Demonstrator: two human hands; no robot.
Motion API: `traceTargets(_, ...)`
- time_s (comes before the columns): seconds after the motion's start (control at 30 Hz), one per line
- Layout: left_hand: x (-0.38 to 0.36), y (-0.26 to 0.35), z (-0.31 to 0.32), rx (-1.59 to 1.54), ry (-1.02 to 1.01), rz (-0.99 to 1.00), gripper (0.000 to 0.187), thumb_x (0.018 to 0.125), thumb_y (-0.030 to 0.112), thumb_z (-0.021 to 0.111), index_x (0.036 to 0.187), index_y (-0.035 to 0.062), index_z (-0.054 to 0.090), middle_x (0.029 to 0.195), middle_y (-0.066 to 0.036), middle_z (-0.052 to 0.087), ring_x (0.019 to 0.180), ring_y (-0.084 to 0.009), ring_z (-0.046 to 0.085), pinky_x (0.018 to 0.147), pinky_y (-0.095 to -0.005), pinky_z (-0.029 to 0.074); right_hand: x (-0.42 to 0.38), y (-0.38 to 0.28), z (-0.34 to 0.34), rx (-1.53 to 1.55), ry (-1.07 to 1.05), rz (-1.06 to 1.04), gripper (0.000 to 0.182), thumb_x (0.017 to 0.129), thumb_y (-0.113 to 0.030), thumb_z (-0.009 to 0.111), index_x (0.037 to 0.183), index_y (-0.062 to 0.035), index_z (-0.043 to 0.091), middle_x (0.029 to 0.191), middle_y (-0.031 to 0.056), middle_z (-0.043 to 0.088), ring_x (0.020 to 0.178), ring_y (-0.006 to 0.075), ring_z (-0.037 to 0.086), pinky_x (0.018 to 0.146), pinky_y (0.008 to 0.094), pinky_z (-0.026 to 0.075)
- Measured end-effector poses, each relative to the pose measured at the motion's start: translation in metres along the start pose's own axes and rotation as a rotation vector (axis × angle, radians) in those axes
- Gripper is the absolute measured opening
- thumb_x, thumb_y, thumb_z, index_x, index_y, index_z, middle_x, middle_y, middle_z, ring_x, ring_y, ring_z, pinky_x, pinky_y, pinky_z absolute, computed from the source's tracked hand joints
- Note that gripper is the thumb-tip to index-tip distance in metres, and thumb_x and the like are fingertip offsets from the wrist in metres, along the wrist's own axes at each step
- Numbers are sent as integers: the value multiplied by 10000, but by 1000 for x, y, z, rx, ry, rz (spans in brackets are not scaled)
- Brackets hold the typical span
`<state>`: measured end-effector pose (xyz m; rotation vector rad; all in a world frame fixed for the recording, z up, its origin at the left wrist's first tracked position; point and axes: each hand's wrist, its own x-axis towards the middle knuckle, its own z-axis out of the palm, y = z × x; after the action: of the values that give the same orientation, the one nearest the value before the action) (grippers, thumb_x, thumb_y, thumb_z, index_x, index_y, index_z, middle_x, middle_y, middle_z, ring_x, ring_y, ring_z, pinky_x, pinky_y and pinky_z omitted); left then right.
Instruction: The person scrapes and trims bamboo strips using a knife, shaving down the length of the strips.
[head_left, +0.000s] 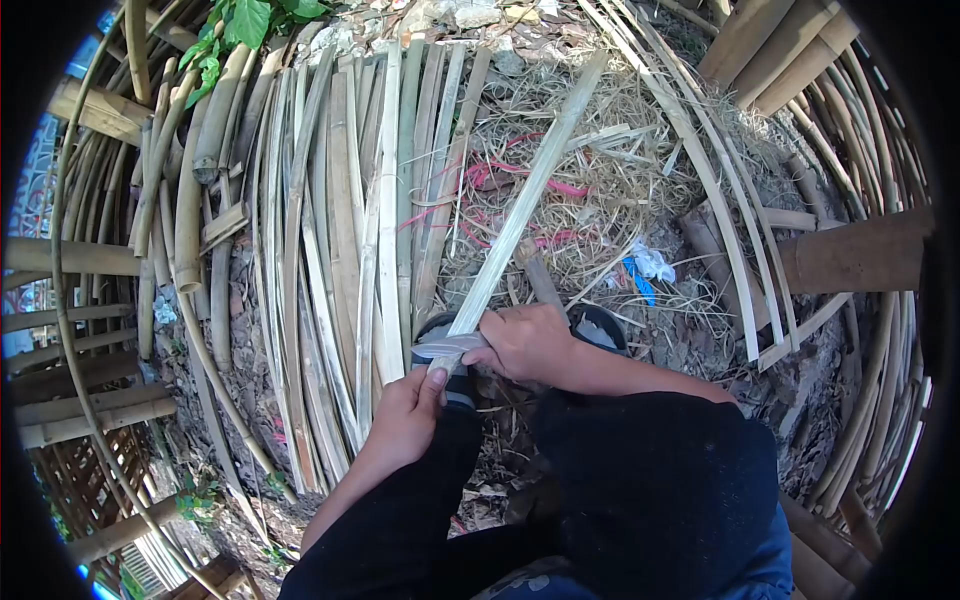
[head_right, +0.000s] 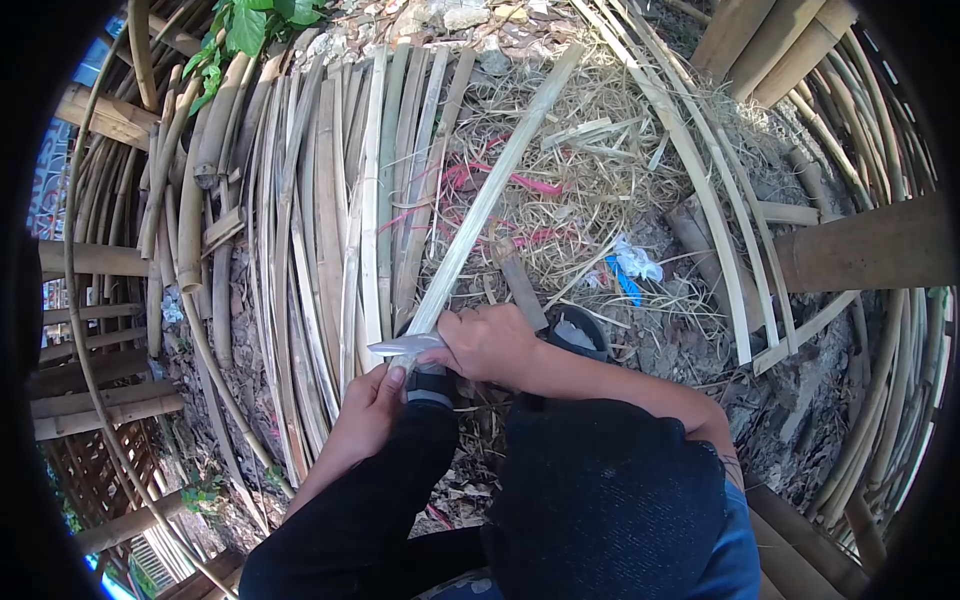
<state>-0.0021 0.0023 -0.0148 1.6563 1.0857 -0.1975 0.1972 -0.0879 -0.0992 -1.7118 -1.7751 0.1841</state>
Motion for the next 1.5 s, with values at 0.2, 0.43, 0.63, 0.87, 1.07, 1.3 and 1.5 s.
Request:
traceTargets(0.2,-1,7,0,30,9,51,472,1077,346,454,789,-8,578,596,-78,532,555,-186,507,577,-351,431,1,9,-3,-111,67,-73,509,902,-530,635,707,-69,541,533,80,565,458,265,612,439,378,495)
traceTargets(0.43,-4,-14,-3,-51,-25,-60,471,1076,349,458,786,-5,569,603,-62,520,565,-159,497,575,-334,423,4,77,-30,-233,28,362,518,988,-496,529,757,-33,553,543,146,591,496,339,641,458,449,511)
traceTargets(0.63,-2,-8,-2,-55,6,-28,463,1073,351,469,794,-3,577,599,-45,513,556,-146,478,562,-323,410,7,35,-20,-89,-11,301,509,998,-481,524,773,-27,567,547,154,600,473,356,628,460,463,509)
traceTargets(0.87,-1,-14,2,-7,3,48,377,1056,279,523,842,-26,579,614,-85,550,559,-160,510,564,-342,428,-8,-7,1,13,-67,76,530,951,-521,583,719,-46,557,543,124,603,465,308,631,451,413,503)
traceTargets(1.07,2,-15,1,12,39,49,353,1050,263,534,863,-33,579,621,-113,571,554,-188,531,570,-352,438,-4,28,-4,-166,-5,91,518,928,-532,606,727,-58,545,549,101,590,486,281,635,441,400,491)
traceTargets(1.3,1,-16,1,3,53,70,355,1049,270,535,855,-24,584,618,-109,571,547,-197,535,568,-350,438,0,43,-5,-240,43,76,514,943,-526,588,717,-64,568,576,120,622,514,297,657,440,420,496)
traceTargets(1.5,-9,-21,-3,52,-44,-15,352,1051,271,536,860,-20,586,626,-73,559,568,-154,523,569,-337,431,9,118,-47,-220,102,687,577,1048,-486,408,860,4,648,649,237,642,632,439,663,556,530,519)
